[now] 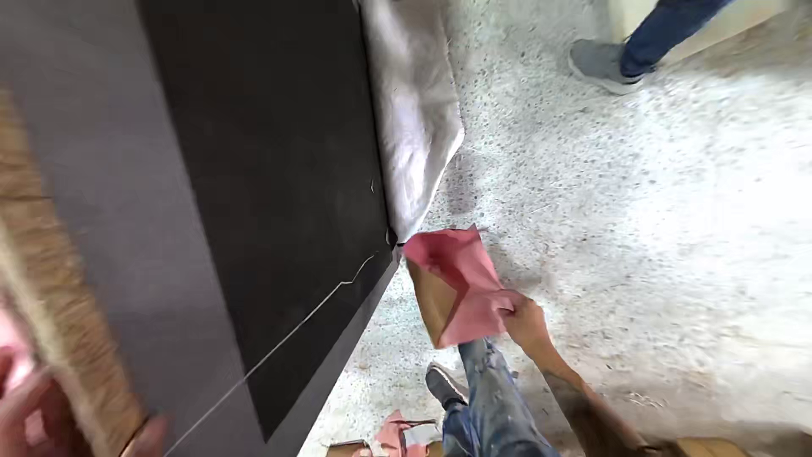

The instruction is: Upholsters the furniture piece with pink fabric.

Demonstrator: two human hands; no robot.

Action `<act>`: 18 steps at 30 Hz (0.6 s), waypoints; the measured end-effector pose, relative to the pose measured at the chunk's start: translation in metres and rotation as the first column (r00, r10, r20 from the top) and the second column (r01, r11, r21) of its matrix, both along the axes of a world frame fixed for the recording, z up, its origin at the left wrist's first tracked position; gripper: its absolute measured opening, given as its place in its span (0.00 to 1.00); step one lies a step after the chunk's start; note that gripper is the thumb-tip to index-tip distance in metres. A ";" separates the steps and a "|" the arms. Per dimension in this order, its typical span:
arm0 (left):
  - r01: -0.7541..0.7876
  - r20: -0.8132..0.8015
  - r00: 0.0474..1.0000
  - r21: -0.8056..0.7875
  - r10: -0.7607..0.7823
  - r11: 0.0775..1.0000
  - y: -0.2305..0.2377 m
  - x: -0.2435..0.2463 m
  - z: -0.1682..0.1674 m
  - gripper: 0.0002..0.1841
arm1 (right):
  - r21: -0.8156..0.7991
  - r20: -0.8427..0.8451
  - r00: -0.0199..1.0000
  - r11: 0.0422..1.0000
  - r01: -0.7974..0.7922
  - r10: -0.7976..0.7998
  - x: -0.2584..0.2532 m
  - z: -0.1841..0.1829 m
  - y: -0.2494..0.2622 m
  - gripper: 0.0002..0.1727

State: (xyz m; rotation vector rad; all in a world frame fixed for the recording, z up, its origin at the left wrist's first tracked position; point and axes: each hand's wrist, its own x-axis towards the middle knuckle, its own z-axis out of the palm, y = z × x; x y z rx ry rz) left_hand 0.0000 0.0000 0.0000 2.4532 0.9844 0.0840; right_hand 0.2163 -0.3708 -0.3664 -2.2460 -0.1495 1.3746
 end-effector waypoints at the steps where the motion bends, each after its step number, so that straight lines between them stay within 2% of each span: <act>1: 0.038 -0.051 0.998 0.077 -0.034 0.996 0.009 -0.018 0.002 0.39 | 0.009 -0.012 0.998 0.998 0.062 -0.062 0.004 0.032 -0.008 0.23; 3: 0.053 -0.100 0.994 0.189 -0.035 0.980 0.021 -0.038 -0.001 0.44 | 0.190 -0.198 0.956 0.948 0.255 -0.217 0.000 0.105 -0.006 0.28; 5: 0.051 -0.051 0.998 0.273 -0.038 0.961 0.021 -0.047 -0.004 0.43 | 0.331 -0.381 0.885 0.854 0.402 -0.269 -0.018 0.181 0.005 0.29; 8: -0.059 0.165 0.986 0.303 0.009 0.951 -0.017 -0.055 0.005 0.26 | 0.498 -0.398 0.890 0.763 0.413 -0.221 -0.044 0.285 0.011 0.27; 9: -0.111 0.242 0.969 0.247 0.049 0.963 -0.044 -0.061 0.009 0.22 | 0.548 -0.391 0.900 0.737 0.396 -0.193 -0.053 0.321 0.014 0.26; 10: -0.127 0.308 0.948 0.143 0.078 0.982 -0.077 -0.070 0.013 0.23 | 0.592 -0.400 0.902 0.707 0.388 -0.160 -0.061 0.359 0.017 0.25; 11: -0.083 0.372 0.924 -0.013 0.081 0.997 -0.112 -0.081 0.015 0.30 | 0.636 -0.410 0.905 0.675 0.374 -0.115 -0.072 0.397 0.019 0.24; 12: 0.018 0.431 0.900 -0.181 0.063 0.983 -0.144 -0.092 0.018 0.42 | 0.680 -0.427 0.903 0.638 0.361 -0.057 -0.087 0.434 0.023 0.22; 13: 0.135 0.480 0.877 -0.295 0.025 0.946 -0.172 -0.104 0.021 0.52 | 0.724 -0.439 0.898 0.596 0.347 0.011 -0.105 0.469 0.026 0.20; 14: 0.245 0.532 0.847 -0.355 -0.020 0.902 -0.196 -0.114 0.025 0.57 | 0.774 -0.428 0.900 0.547 0.319 0.081 -0.125 0.502 0.030 0.18; 15: 0.337 0.593 0.803 -0.372 -0.058 0.865 -0.217 -0.125 0.032 0.55 | 0.824 -0.389 0.911 0.495 0.276 0.139 -0.147 0.534 0.034 0.18; 17: 0.425 0.723 0.689 -0.353 -0.045 0.834 -0.240 -0.156 0.061 0.33 | 0.918 -0.255 0.935 0.366 0.154 0.247 -0.193 0.596 0.050 0.22; 18: 0.420 0.757 0.654 -0.367 0.004 0.830 -0.247 -0.177 0.082 0.20 | 0.954 -0.180 0.937 0.284 0.092 0.301 -0.216 0.626 0.059 0.25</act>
